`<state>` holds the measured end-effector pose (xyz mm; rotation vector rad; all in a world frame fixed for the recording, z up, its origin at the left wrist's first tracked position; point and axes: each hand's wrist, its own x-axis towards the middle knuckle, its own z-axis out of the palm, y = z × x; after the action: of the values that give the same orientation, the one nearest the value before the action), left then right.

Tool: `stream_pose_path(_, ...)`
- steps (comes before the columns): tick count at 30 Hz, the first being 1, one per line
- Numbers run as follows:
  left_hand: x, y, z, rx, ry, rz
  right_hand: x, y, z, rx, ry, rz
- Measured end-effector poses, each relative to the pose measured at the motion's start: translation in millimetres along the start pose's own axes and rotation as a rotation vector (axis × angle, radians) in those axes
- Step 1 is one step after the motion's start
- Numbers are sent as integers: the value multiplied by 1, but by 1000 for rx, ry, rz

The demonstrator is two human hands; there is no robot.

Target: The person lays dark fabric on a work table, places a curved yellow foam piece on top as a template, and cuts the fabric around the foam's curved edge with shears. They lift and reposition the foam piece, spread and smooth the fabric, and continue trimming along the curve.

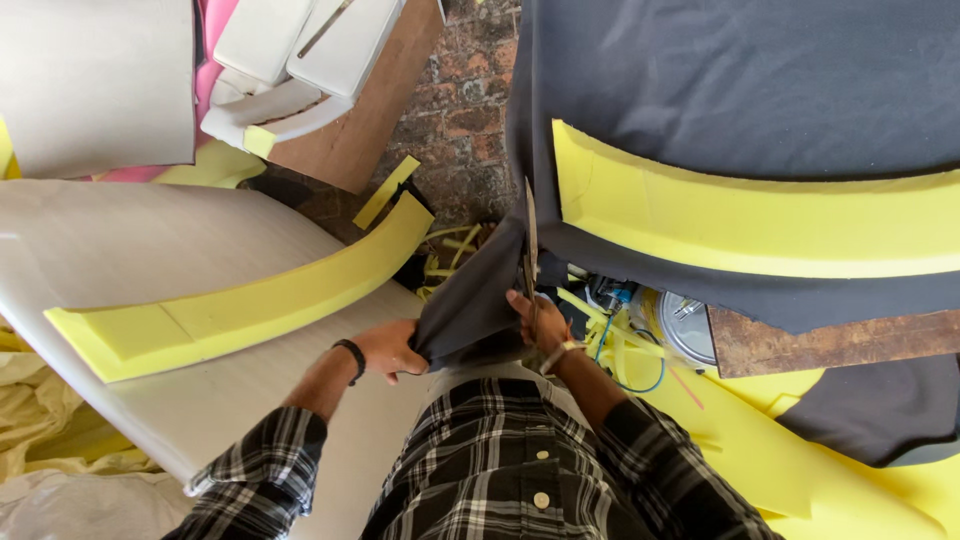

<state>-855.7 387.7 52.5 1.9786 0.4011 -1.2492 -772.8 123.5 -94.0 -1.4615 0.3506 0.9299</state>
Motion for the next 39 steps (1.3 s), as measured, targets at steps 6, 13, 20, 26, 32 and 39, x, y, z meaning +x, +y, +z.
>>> stream_pose_path(6, -10, -6, -48, 155, -15, -112, -6, -3, 17, 212, 21, 25)
stream_pose_path(13, 101, 11, -68, 801, 324, 2, -45, -7, 18, 29, 75, 49)
stream_pose_path(20, 241, 93, -44, 449, 339, 639, -67, -1, 32, 1, 194, 188)
stream_pose_path(26, 199, 59, -75, 612, 329, 673, -78, 10, 27, -76, 140, 266)
stream_pose_path(32, 179, 58, -73, 731, 286, 822, -62, -11, 30, -107, 156, 277)
stream_pose_path(39, 185, 57, -66, 922, 143, 599, -59, -37, 39, -174, 251, 318)
